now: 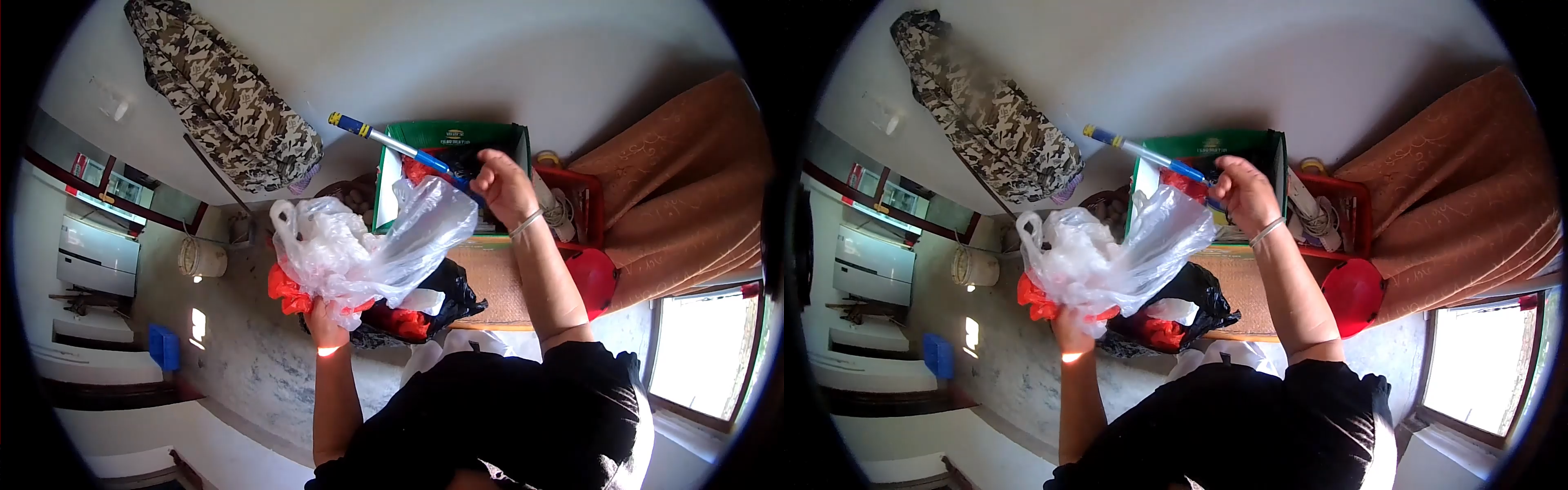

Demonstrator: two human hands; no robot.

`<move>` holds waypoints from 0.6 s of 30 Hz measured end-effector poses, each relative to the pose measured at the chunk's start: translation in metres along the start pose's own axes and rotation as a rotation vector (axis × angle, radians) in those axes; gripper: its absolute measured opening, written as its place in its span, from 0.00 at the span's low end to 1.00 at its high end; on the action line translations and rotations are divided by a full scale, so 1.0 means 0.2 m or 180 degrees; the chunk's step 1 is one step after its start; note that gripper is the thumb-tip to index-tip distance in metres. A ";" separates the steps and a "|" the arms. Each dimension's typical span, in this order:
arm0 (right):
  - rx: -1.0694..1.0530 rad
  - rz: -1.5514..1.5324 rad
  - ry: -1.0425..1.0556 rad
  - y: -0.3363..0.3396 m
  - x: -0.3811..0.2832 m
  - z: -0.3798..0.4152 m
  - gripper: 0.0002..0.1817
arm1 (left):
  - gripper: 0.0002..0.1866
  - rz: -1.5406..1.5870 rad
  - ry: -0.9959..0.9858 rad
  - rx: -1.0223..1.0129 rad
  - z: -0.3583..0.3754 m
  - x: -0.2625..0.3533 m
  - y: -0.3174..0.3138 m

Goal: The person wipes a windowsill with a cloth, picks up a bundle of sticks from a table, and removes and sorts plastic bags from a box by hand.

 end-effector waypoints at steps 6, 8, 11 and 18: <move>-0.0308 0.1647 0.0946 -0.14 -0.12 0.13 0.17 | 0.21 -0.0473 -0.0392 -0.0304 -0.01 0.02 -0.02; -0.1063 0.2926 0.1657 -0.35 -0.09 0.28 0.26 | 0.20 0.0422 0.0401 -0.0059 -0.01 -0.02 -0.05; -0.2118 0.3921 0.2243 -0.61 0.07 0.53 0.34 | 0.19 0.0512 0.0499 0.0182 -0.03 -0.07 0.01; -0.1088 0.1854 0.0187 -0.26 0.41 0.33 0.07 | 0.20 0.0415 0.0474 0.0064 -0.02 -0.04 0.00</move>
Point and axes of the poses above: each hand's wrist, its own z-axis away from the middle knuckle, its own y-axis out of the back of the hand, x = y × z, the point moved 10 cm from there along -z, towards the middle knuckle, and after that the axes turned 9 degrees about y, right-handed, at the moved point
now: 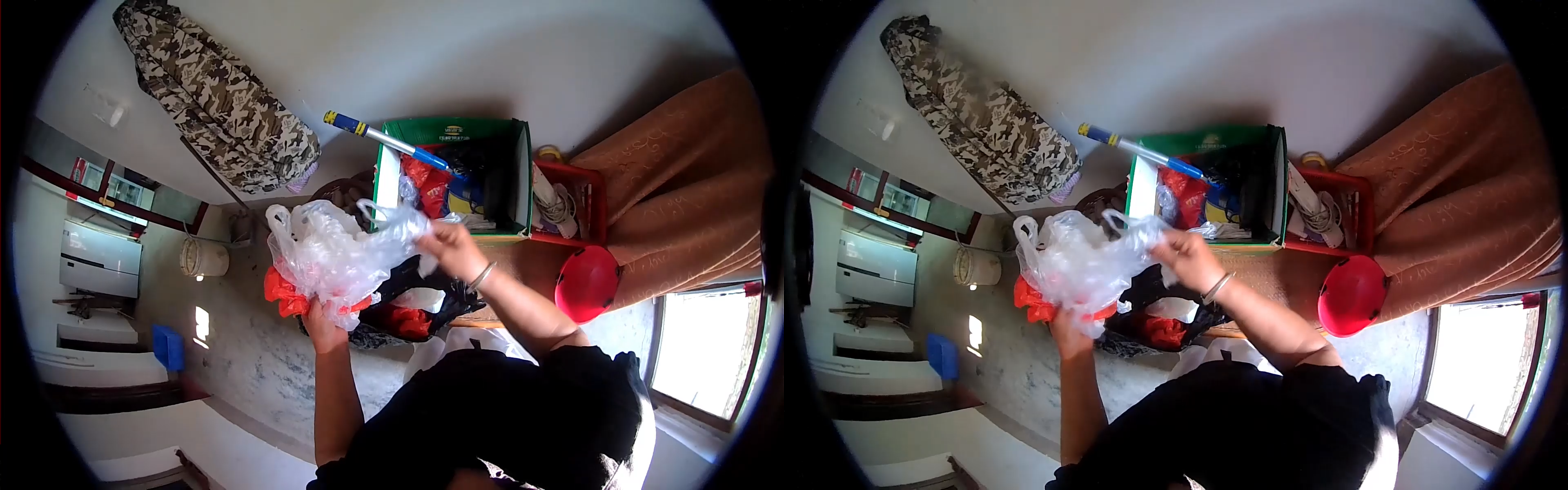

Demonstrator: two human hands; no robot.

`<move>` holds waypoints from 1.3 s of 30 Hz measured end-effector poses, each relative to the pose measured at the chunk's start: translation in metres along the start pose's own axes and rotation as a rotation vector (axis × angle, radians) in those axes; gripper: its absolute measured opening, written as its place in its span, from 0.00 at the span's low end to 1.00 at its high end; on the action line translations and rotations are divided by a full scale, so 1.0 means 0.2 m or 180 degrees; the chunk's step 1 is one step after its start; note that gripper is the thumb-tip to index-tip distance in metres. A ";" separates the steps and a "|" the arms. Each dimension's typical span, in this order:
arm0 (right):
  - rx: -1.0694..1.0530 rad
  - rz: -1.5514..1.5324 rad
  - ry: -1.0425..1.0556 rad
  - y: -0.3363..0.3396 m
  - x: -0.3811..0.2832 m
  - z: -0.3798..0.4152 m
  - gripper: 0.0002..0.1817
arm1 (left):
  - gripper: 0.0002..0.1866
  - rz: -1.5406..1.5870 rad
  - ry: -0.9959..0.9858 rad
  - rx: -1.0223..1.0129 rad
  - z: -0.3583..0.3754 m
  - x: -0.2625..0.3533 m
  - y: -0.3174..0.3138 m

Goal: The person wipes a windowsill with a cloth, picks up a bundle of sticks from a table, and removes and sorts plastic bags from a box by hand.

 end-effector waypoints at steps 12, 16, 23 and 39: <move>0.0606 -0.0823 -0.0918 0.30 -0.03 -0.11 0.10 | 0.24 -0.0097 0.0041 -0.0267 -0.03 -0.01 -0.07; 0.0722 -0.0806 -0.0566 0.43 0.03 -0.20 0.10 | 0.25 0.0102 0.0248 -0.0092 0.04 0.04 -0.21; 0.1354 -0.0615 -0.0163 0.65 0.00 -0.31 0.09 | 0.24 0.0179 0.0300 0.0151 0.02 0.03 -0.16; -0.0543 0.3896 0.0511 0.60 0.27 -0.39 0.14 | 0.25 0.0252 0.0320 0.0416 0.05 0.13 -0.07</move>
Point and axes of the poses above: each hand's wrist, its own z-axis away from the middle knuckle, its own y-axis out of the back of the hand, x = y × z, the point moved 10 cm from there along -z, towards the middle knuckle, and after that the axes turned 9 degrees about y, right-handed, at the moved point
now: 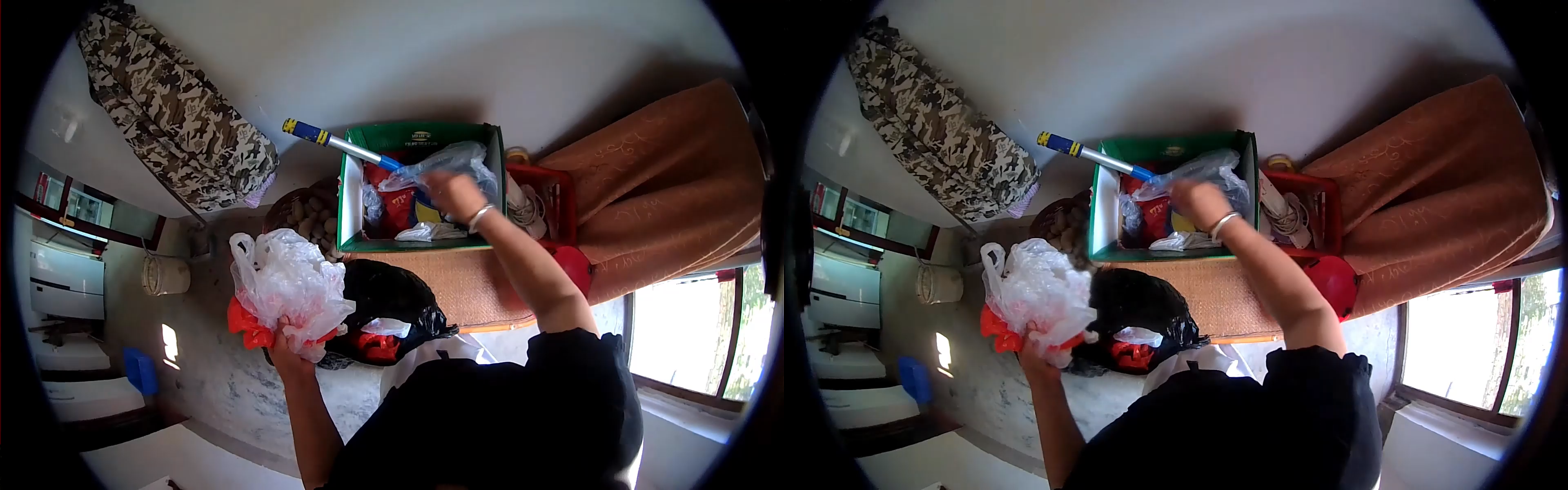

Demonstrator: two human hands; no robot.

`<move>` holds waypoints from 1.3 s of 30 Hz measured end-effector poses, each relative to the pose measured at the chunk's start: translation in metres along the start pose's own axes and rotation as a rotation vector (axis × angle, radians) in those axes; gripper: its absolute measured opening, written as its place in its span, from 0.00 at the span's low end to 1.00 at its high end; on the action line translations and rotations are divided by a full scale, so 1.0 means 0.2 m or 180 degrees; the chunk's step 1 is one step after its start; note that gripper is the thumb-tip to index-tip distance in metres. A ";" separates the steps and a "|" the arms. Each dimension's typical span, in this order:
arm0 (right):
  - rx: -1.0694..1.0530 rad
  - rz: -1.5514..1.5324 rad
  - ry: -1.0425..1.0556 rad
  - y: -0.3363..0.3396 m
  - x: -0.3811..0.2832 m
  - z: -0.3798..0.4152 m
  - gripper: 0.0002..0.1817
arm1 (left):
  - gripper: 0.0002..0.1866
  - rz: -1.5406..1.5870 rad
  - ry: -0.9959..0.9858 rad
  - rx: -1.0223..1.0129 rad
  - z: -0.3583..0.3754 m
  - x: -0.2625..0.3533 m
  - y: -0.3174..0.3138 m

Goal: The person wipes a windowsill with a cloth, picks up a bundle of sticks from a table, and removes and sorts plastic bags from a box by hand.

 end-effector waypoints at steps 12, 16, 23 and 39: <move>-0.0516 -0.0921 -0.0993 -0.51 0.27 -0.03 0.13 | 0.26 0.0309 0.0118 0.0013 -0.04 0.01 0.02; 0.0701 -0.4383 -0.1588 -0.23 0.14 -0.07 0.12 | 0.25 0.0396 0.0141 -0.0155 -0.05 0.01 -0.04; 0.0835 -0.5714 -0.1557 0.00 -0.45 -0.07 0.14 | 0.21 0.0038 -0.0171 -0.0183 -0.10 -0.04 -0.02; 0.0000 -0.1087 0.2027 -0.11 -1.54 0.04 0.14 | 0.25 0.0197 0.0006 -0.1293 0.05 -0.02 -0.21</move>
Point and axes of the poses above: each hand's wrist, its own z-axis away from the middle knuckle, its own y-axis out of the back of the hand, x = y × z, the point moved 10 cm from there along -z, towards the middle knuckle, and after that the axes turned 9 degrees about y, right-handed, at the moved point
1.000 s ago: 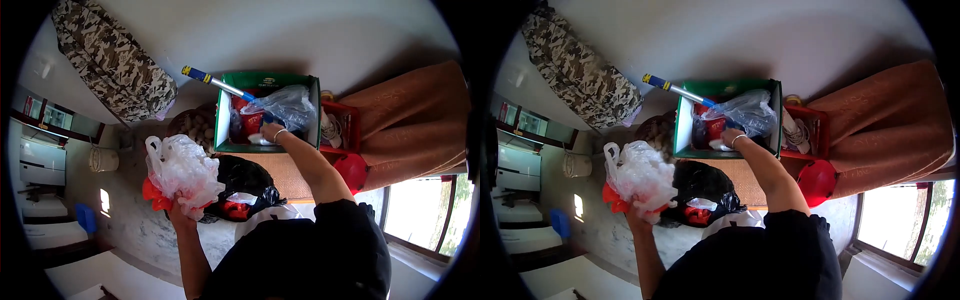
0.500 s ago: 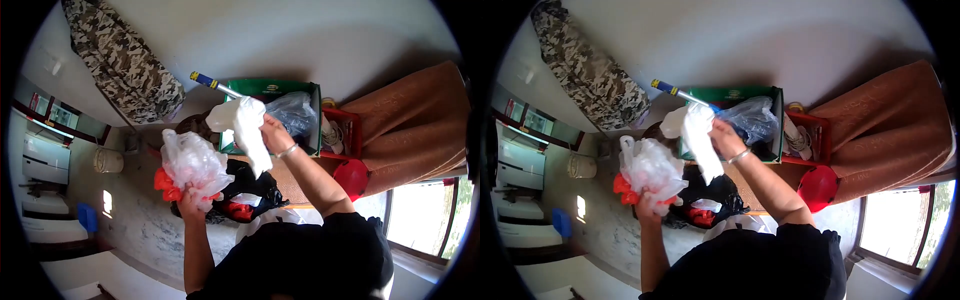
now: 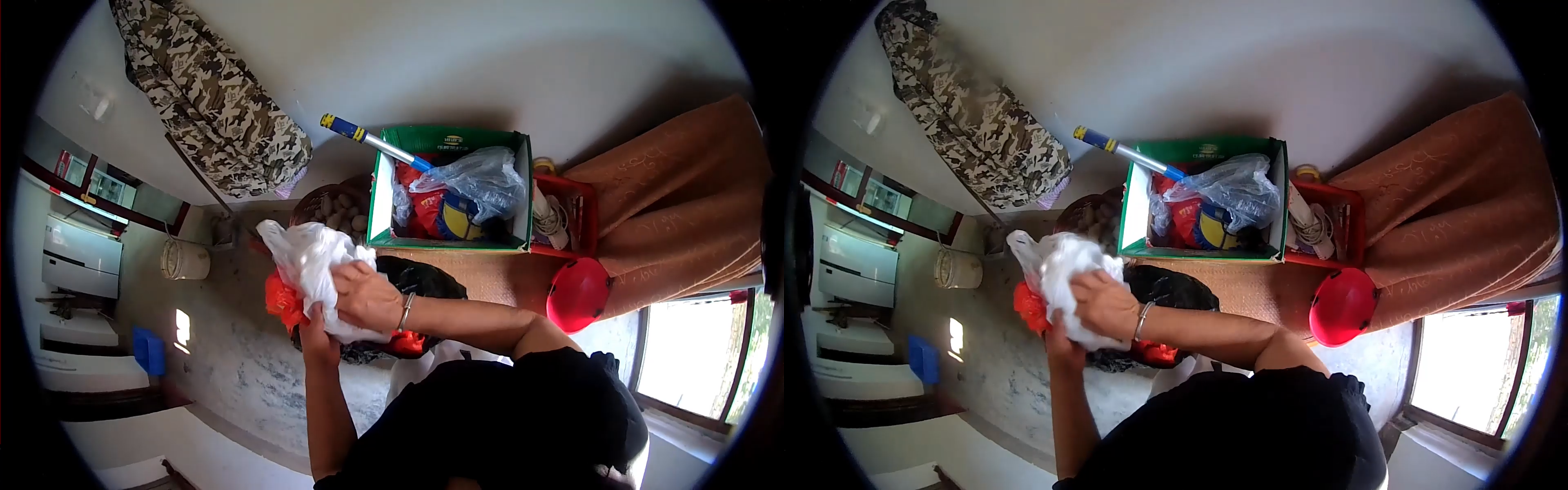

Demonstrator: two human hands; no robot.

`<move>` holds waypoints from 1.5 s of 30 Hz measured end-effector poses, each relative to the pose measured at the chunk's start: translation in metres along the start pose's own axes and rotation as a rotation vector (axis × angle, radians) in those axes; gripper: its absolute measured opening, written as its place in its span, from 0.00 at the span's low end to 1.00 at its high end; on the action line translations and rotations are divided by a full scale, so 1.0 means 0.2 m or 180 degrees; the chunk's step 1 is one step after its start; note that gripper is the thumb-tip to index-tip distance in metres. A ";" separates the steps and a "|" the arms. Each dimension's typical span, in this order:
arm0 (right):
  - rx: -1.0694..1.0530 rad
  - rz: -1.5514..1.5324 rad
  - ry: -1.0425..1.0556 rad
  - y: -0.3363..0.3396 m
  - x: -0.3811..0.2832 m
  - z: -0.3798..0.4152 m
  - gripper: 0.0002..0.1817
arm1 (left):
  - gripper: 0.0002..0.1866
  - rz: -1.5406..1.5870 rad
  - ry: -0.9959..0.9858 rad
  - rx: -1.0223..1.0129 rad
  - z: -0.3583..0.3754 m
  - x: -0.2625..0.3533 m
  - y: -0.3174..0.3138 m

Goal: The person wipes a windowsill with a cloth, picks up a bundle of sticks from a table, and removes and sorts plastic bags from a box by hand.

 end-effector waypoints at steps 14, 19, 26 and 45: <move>-0.0414 -0.0153 -0.2827 -0.22 1.50 0.73 0.14 | 0.24 0.0534 0.0284 0.0769 -0.21 0.03 0.36; -0.2726 0.0230 -0.2872 -0.74 1.69 0.92 0.21 | 0.25 0.0559 0.0570 0.0664 -0.27 0.02 0.39; -0.2929 0.0202 -0.2109 -0.87 1.65 0.80 0.22 | 0.24 0.0942 0.0716 0.0814 -0.30 -0.02 0.49; -0.0271 0.1468 -0.2368 0.52 1.23 0.78 0.13 | 0.21 0.0435 0.0405 0.0747 -0.19 0.06 0.28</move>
Point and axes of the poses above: each hand's wrist, its own z-axis away from the middle knuckle, its own y-axis out of the back of the hand, x = y × z, the point moved 10 cm from there along -z, towards the middle knuckle, and after that the axes turned 9 degrees about y, right-handed, at the moved point
